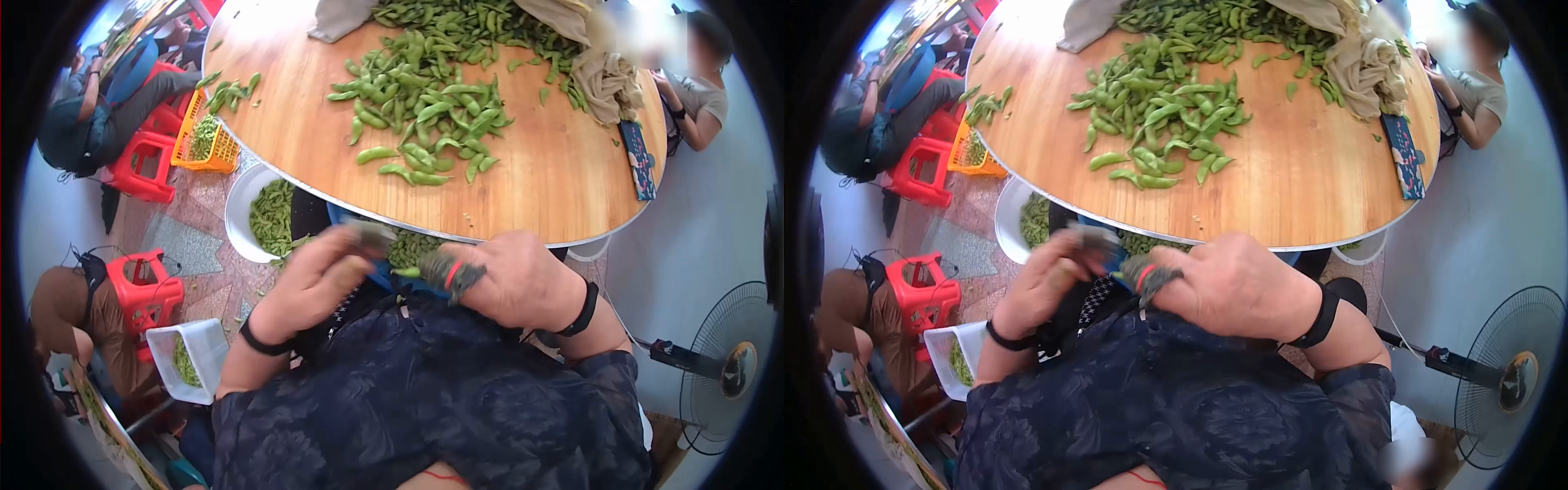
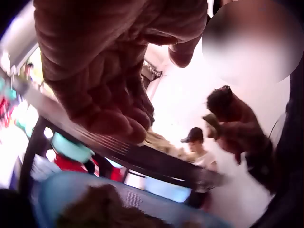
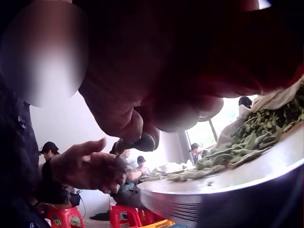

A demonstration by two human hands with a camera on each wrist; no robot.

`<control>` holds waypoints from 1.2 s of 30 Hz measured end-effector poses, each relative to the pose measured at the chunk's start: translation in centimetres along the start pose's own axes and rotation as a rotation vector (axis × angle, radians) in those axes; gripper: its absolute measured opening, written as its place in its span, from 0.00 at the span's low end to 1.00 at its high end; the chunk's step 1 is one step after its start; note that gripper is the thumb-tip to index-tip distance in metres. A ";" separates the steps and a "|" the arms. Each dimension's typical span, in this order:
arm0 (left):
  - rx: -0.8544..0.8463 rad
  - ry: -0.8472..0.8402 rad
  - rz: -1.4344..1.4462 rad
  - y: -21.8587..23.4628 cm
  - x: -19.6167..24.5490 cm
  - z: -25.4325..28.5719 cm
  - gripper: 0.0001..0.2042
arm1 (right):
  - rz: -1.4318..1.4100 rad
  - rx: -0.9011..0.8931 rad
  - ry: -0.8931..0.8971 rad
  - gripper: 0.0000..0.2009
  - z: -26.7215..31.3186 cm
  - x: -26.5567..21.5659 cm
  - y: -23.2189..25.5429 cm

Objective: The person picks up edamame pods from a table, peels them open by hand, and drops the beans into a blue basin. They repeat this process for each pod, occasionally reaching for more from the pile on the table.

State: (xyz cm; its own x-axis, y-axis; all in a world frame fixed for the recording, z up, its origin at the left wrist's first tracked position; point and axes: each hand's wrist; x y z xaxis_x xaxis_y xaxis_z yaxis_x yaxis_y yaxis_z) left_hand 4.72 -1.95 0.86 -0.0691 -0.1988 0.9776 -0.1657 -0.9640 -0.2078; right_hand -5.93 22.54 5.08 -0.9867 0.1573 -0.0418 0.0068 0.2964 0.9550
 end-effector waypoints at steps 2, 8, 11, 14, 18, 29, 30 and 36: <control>-0.224 0.290 0.284 -1.2 -0.4 -1.2 0.14 | -0.011 0.024 0.087 0.11 -0.4 -0.4 0.3; -0.266 0.382 0.467 -3.6 -1.9 -3.0 0.12 | -0.244 -0.026 -0.483 0.10 1.8 -1.1 -1.0; -0.159 0.255 0.413 -4.5 -2.6 -3.2 0.10 | -0.620 0.040 -0.642 0.07 1.9 -1.3 -2.9; -0.124 0.112 0.161 -4.3 -3.9 -3.0 0.08 | -0.880 -0.070 -0.765 0.08 1.4 -1.9 -3.0; -0.038 -0.046 -0.312 -4.6 -3.4 -2.7 0.09 | -0.782 -0.044 -0.693 0.08 1.3 -1.7 -4.0; -0.055 -0.250 -0.498 -4.9 -3.0 -2.3 0.09 | -0.663 -0.071 -0.554 0.09 2.4 -1.8 -5.2; -0.119 -0.151 -0.383 -4.6 -3.0 -2.2 0.09 | -0.706 -0.073 -0.511 0.09 2.5 -1.8 -5.3; -0.298 0.527 0.617 -2.8 -3.5 -2.5 0.15 | -1.351 -0.232 -0.703 0.06 1.8 -1.5 -4.2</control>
State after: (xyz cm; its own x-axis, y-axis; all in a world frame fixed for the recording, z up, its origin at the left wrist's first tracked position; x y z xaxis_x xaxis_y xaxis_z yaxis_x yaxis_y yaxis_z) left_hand 2.98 1.91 -2.08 -0.6668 -0.4927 0.5591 -0.1943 -0.6093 -0.7688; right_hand -4.22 22.75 0.64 0.0376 0.3187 -0.9471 -0.8904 0.4410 0.1130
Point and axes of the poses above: each hand's wrist, its own z-axis away from the middle knuckle, its own y-axis out of the back of the hand, x = y × z, and after that the axes turned 15 degrees about z, right-handed
